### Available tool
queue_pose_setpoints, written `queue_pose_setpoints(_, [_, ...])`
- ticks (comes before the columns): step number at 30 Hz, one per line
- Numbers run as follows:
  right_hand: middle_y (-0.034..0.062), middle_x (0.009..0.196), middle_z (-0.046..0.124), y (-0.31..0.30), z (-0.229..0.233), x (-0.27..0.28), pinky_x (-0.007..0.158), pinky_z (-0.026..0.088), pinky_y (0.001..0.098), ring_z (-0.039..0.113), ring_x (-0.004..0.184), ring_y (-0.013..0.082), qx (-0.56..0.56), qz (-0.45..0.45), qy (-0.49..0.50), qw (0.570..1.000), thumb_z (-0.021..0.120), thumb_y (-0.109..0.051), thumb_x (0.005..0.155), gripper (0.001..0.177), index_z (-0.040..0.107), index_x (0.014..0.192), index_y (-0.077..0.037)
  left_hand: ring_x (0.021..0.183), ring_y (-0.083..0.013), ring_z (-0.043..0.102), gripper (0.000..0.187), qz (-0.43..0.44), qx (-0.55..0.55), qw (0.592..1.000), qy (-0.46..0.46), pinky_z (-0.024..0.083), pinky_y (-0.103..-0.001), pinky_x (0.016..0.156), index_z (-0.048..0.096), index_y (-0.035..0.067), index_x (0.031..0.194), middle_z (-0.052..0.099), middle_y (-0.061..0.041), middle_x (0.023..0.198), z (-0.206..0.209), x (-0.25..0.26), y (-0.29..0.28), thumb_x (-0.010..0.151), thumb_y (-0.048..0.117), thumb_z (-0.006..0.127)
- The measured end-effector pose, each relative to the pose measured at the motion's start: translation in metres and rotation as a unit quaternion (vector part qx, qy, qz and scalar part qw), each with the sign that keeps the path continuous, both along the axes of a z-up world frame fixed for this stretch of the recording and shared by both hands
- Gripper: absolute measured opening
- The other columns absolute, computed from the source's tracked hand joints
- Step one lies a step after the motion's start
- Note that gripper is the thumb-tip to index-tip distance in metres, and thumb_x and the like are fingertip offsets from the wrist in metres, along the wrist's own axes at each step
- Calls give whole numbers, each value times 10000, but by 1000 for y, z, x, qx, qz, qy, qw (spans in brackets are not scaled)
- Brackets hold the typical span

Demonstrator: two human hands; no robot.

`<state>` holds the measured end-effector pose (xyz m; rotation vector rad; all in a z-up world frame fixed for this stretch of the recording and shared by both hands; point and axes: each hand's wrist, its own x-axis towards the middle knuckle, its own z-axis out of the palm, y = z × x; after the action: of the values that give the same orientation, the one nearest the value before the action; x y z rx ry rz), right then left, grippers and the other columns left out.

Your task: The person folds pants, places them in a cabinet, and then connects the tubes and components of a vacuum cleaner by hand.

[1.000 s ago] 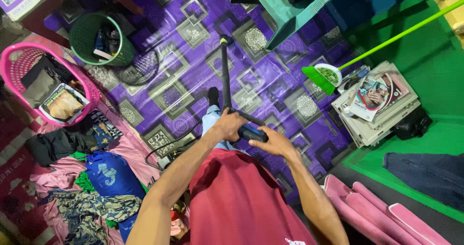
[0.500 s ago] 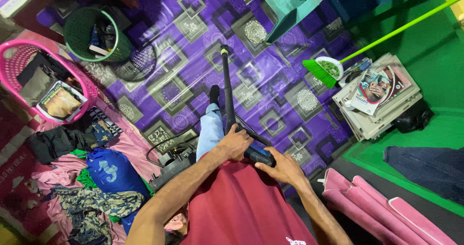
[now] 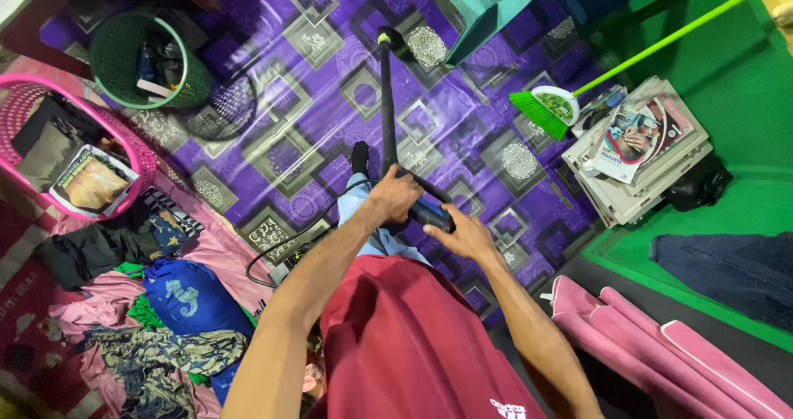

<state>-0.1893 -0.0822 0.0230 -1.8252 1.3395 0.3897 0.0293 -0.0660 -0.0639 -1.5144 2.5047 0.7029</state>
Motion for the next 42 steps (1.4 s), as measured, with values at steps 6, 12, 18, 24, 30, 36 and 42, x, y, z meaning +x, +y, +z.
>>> queue_pose_setpoints(6, [199, 1044, 760, -38, -30, 31, 869, 560, 505, 735, 1006, 402, 1, -9, -30, 1000, 701, -720, 755, 844, 560, 1412, -209, 1269, -210, 568, 663, 77, 46, 996, 4, 351, -626, 1137, 648, 188, 1274, 673, -8, 1240, -16, 26, -34, 651, 221, 872])
queue_pose_setpoints(12, [206, 1071, 757, -57, -38, 55, 887, 566, 500, 723, 1021, 415, 2, 27, -7, 1000, 738, -670, 762, 801, 565, 1386, -199, 1317, -235, 539, 746, 131, 90, 986, -38, 342, -662, 1153, 596, 145, 1335, 621, -21, 1340, -30, 37, -41, 655, 204, 896])
queue_pose_setpoints(18, [183, 1065, 756, -52, -18, 55, 878, 559, 492, 720, 1020, 397, 10, 27, -21, 999, 766, -665, 736, 818, 565, 1378, -201, 1316, -238, 530, 752, 165, 53, 985, 12, 321, -688, 1134, 596, 141, 1338, 619, -32, 1327, -27, 34, -25, 638, 151, 869])
queue_pose_setpoints(24, [184, 999, 789, -32, 2, 22, 878, 572, 460, 767, 976, 345, 37, -6, -13, 999, 717, -700, 726, 869, 581, 1413, -184, 1271, -241, 573, 665, 107, 53, 993, 21, 303, -695, 1154, 649, 163, 1291, 676, -44, 1231, 9, 21, -16, 649, 185, 821])
queue_pose_setpoints(30, [191, 1089, 751, -1, 40, -8, 868, 559, 467, 729, 1018, 370, 3, -7, -54, 998, 712, -702, 766, 859, 584, 1389, -125, 1177, -254, 623, 551, 31, 7, 997, 70, 309, -679, 1145, 705, 124, 1138, 724, -44, 1096, 42, 1, 1, 606, 216, 812])
queue_pose_setpoints(36, [241, 1073, 749, 42, 81, -33, 889, 569, 492, 728, 1038, 420, 8, -34, -21, 999, 682, -695, 778, 858, 568, 1414, -130, 1087, -255, 654, 489, -55, 14, 996, 72, 387, -589, 1076, 726, 112, 1020, 736, -47, 1017, 71, -28, 25, 582, 297, 841])
queue_pose_setpoints(42, [253, 1054, 746, 68, 98, -37, 912, 563, 510, 724, 1020, 438, 19, -43, 24, 999, 694, -710, 745, 878, 567, 1425, -169, 1060, -229, 656, 431, -90, -35, 991, 94, 372, -490, 1078, 740, 117, 957, 743, -36, 934, 77, -31, 53, 603, 335, 851])
